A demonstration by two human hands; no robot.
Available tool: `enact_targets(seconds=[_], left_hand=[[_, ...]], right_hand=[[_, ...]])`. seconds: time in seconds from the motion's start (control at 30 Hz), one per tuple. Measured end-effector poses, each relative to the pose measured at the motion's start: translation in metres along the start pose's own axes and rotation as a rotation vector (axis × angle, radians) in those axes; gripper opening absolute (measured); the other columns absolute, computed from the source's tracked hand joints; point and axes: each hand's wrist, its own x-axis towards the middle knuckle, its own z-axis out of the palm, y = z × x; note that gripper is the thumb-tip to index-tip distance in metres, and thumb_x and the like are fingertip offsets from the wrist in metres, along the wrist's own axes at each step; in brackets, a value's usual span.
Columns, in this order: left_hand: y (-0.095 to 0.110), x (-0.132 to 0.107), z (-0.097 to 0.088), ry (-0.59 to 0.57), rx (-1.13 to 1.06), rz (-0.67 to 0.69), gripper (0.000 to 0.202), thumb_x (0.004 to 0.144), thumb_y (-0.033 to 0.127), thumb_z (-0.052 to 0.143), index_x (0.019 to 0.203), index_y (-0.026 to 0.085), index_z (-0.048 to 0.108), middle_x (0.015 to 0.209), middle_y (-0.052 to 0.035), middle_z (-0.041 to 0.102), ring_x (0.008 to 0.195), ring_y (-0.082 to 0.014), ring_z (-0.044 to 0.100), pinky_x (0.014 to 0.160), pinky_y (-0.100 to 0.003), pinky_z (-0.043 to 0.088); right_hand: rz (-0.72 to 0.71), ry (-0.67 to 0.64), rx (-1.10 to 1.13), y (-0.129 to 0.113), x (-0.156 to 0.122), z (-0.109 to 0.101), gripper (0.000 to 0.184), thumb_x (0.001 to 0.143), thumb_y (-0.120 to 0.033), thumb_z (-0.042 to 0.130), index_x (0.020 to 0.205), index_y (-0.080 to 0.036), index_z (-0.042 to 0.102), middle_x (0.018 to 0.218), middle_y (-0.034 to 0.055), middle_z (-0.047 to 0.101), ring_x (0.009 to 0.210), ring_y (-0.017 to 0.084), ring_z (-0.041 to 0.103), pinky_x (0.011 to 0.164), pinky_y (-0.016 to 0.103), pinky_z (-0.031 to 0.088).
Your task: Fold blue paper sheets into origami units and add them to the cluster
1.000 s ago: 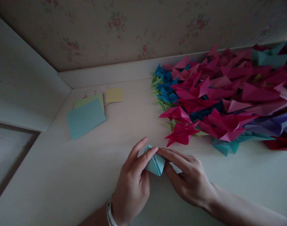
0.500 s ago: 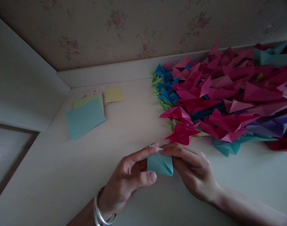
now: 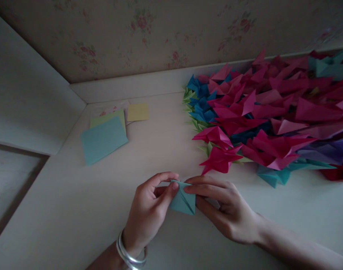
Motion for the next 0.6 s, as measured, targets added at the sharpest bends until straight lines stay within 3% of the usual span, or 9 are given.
enact_targets(seconds=[0.13, 0.23, 0.3, 0.4, 0.5, 0.6], left_hand=[[0.0016, -0.002, 0.0011, 0.023, -0.056, 0.003, 0.034, 0.084, 0.036, 0.076, 0.112, 0.021, 0.063, 0.086, -0.0003, 0.073, 0.064, -0.0109, 0.065, 0.056, -0.018, 0.05], [0.0029, -0.0034, 0.0037, 0.015, -0.128, 0.078, 0.028, 0.086, 0.032, 0.075, 0.106, 0.026, 0.057, 0.083, 0.0037, 0.07, 0.067, -0.0098, 0.065, 0.061, -0.017, 0.051], [0.0036, -0.0047, 0.0047, -0.038, -0.07, 0.136, 0.017, 0.088, 0.03, 0.073, 0.096, 0.025, 0.059, 0.078, 0.0045, 0.068, 0.066, -0.0098, 0.064, 0.06, -0.016, 0.051], [0.0042, -0.0075, 0.0039, -0.074, 0.113, 0.279, 0.006, 0.088, 0.023, 0.072, 0.093, 0.025, 0.069, 0.095, 0.0001, 0.072, 0.074, -0.0113, 0.068, 0.065, -0.017, 0.055], [0.0053, -0.0091, 0.0001, -0.097, 0.228, 0.452, 0.029, 0.087, 0.013, 0.07, 0.111, 0.03, 0.072, 0.118, -0.0022, 0.072, 0.095, -0.0173, 0.072, 0.078, -0.022, 0.06], [0.0086, -0.0074, -0.0046, -0.074, 0.339, 0.586, 0.039, 0.085, 0.007, 0.071, 0.114, 0.032, 0.074, 0.115, -0.0014, 0.077, 0.097, -0.0178, 0.074, 0.082, -0.022, 0.06]], right_hand=[[0.008, 0.074, -0.041, 0.0028, -0.0024, 0.0007, 0.038, 0.086, -0.001, 0.055, 0.11, -0.022, 0.076, 0.103, 0.0108, 0.076, 0.088, 0.02, 0.075, 0.072, 0.026, 0.062], [0.009, 0.184, -0.089, 0.0064, -0.0046, 0.0012, 0.037, 0.086, -0.001, 0.06, 0.111, -0.023, 0.076, 0.101, 0.0089, 0.077, 0.087, 0.019, 0.075, 0.072, 0.025, 0.061], [0.02, 0.24, -0.096, 0.0082, -0.0054, 0.0012, 0.038, 0.086, -0.001, 0.062, 0.112, -0.024, 0.076, 0.101, 0.0078, 0.077, 0.088, 0.019, 0.074, 0.072, 0.024, 0.061], [0.042, 0.266, -0.08, 0.0086, -0.005, 0.0003, 0.042, 0.085, 0.0, 0.064, 0.115, -0.027, 0.076, 0.103, 0.0067, 0.075, 0.088, 0.018, 0.073, 0.072, 0.023, 0.06], [0.049, 0.268, -0.053, 0.0056, -0.0037, -0.0018, 0.043, 0.085, 0.001, 0.063, 0.115, -0.027, 0.076, 0.1, 0.006, 0.074, 0.085, 0.018, 0.072, 0.068, 0.023, 0.059], [0.029, 0.246, 0.001, 0.001, -0.0022, -0.0049, 0.042, 0.084, 0.002, 0.063, 0.113, -0.026, 0.076, 0.093, 0.0055, 0.073, 0.078, 0.017, 0.071, 0.063, 0.023, 0.058]])
